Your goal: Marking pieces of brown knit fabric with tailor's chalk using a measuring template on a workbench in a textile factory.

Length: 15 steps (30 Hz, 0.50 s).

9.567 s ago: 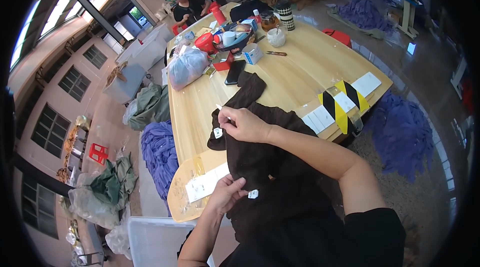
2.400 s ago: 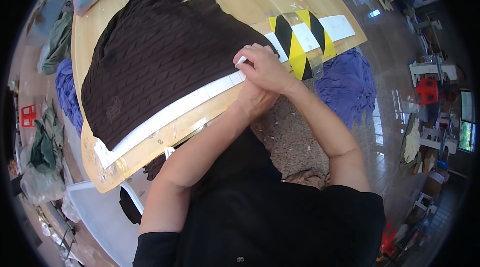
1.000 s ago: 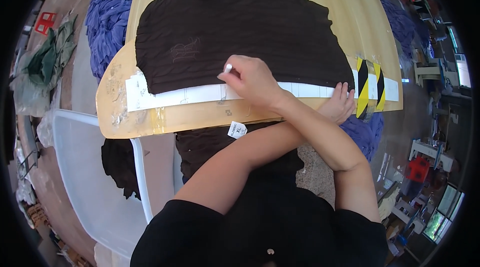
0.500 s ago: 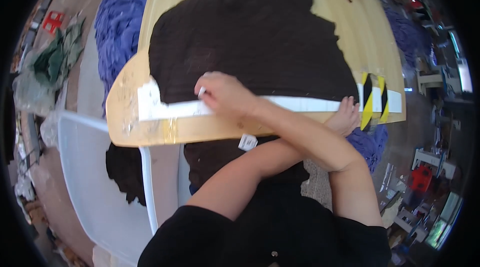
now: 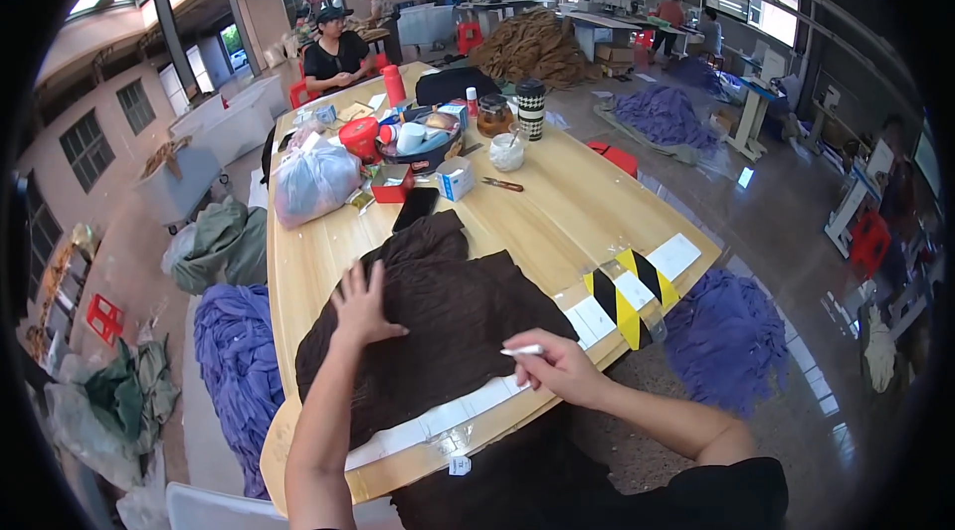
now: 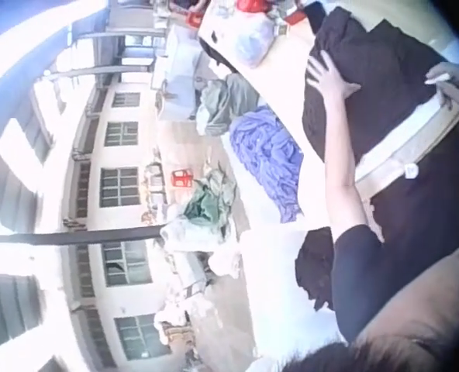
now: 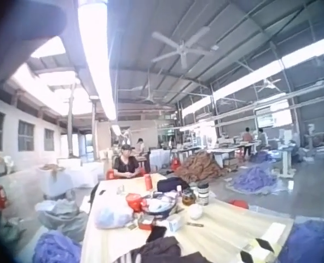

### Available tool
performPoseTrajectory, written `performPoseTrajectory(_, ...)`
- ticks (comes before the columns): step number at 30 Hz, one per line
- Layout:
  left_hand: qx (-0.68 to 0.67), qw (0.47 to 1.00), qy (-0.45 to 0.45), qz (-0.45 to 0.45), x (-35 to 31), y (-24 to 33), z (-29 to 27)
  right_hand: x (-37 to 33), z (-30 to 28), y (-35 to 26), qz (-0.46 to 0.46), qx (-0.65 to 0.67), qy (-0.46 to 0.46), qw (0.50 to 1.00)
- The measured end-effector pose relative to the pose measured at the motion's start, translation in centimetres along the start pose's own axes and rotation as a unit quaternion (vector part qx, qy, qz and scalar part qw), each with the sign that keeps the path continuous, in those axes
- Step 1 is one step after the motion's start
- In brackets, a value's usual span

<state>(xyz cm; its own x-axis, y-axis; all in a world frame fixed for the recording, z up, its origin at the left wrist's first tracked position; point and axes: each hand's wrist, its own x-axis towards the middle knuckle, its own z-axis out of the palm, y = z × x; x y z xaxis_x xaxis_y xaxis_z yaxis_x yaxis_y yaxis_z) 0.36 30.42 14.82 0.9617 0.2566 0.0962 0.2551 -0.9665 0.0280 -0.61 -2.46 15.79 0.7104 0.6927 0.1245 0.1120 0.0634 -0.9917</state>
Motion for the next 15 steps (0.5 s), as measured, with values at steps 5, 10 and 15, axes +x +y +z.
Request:
performPoseTrajectory(5, -0.173, 0.97, -0.009, -0.172, -0.5, -5.0, 5.1, -4.2, 0.2, 3.3, 0.064, -0.088, -0.085, 0.99)
performPoseTrajectory(10, -0.71, 0.643, 0.084, -0.274, -4.2, -5.9, -0.2, -5.0, 4.3, 6.3, -0.196, -0.309, -0.281, 0.887)
performPoseTrajectory(15, -0.814, 0.481, 0.271, -0.178, -23.6, -13.4, -11.0, -6.4, 6.5, 7.2, -0.291, -0.442, -0.283, 0.8)
